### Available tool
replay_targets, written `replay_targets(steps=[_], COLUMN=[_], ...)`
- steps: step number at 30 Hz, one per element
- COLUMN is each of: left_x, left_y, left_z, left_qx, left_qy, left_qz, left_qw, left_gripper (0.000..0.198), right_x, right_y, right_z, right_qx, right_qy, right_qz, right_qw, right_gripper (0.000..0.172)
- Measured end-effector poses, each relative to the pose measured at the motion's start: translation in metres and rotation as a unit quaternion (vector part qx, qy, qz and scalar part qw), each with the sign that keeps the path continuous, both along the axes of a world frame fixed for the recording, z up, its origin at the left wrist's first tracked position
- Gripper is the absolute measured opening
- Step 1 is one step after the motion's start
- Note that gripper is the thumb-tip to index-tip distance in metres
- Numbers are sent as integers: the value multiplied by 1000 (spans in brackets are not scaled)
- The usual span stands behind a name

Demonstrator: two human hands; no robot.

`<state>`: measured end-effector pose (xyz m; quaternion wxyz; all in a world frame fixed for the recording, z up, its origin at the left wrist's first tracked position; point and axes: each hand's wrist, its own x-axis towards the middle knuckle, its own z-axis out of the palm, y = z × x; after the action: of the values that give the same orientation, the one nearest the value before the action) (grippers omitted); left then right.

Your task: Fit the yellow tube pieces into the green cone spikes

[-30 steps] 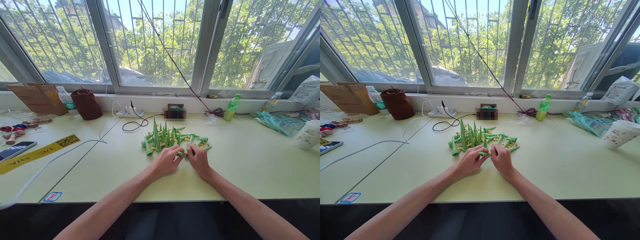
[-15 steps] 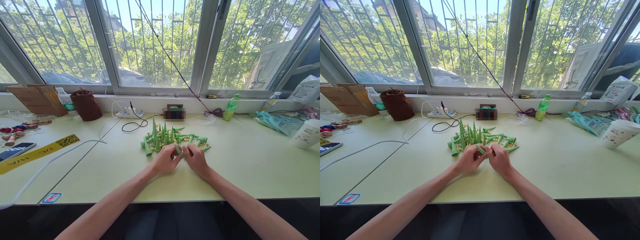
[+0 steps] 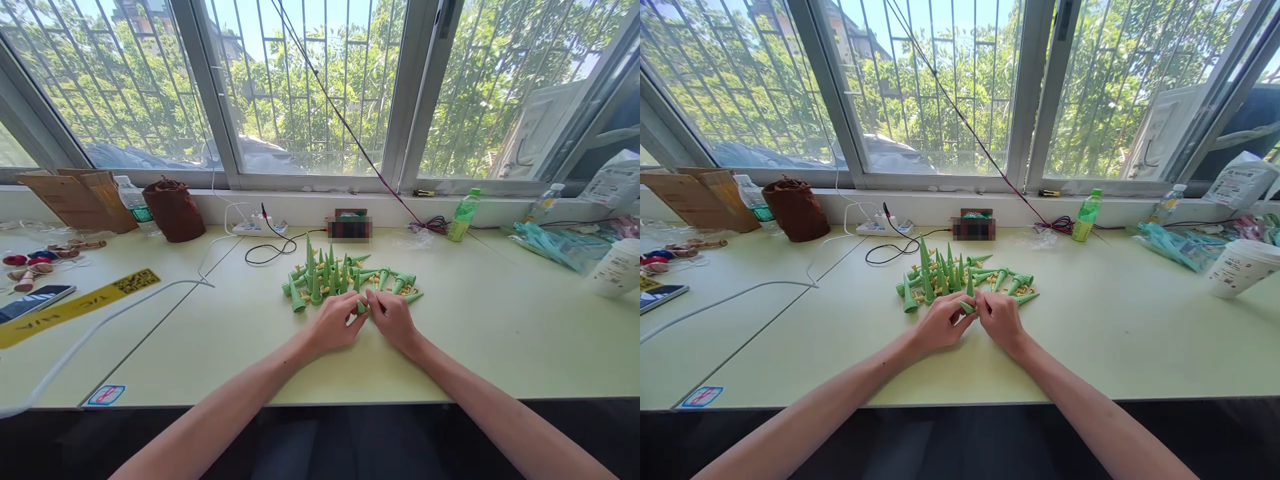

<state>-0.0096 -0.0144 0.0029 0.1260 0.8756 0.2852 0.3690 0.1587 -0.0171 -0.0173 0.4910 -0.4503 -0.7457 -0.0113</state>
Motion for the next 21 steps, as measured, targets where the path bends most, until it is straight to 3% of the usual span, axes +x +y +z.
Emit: replay_targets(steps=[5,11,21], left_x=[1,3,3], left_y=[1,4,0], left_z=[1,1,8], left_qx=[-2,-25,-58], left_qy=[-21,-70,-99], left_qz=[9,44,68], left_qw=[1000,996,991], left_gripper=[6,12,12], right_x=[-2,-3,1], right_y=[-3,-6,-5], right_z=[2,5,7], right_qx=[-17,-34,-42], right_qy=[28,73,83], right_qz=[-12,50,109], right_qw=[999,996,990], right_gripper=[43,16,18])
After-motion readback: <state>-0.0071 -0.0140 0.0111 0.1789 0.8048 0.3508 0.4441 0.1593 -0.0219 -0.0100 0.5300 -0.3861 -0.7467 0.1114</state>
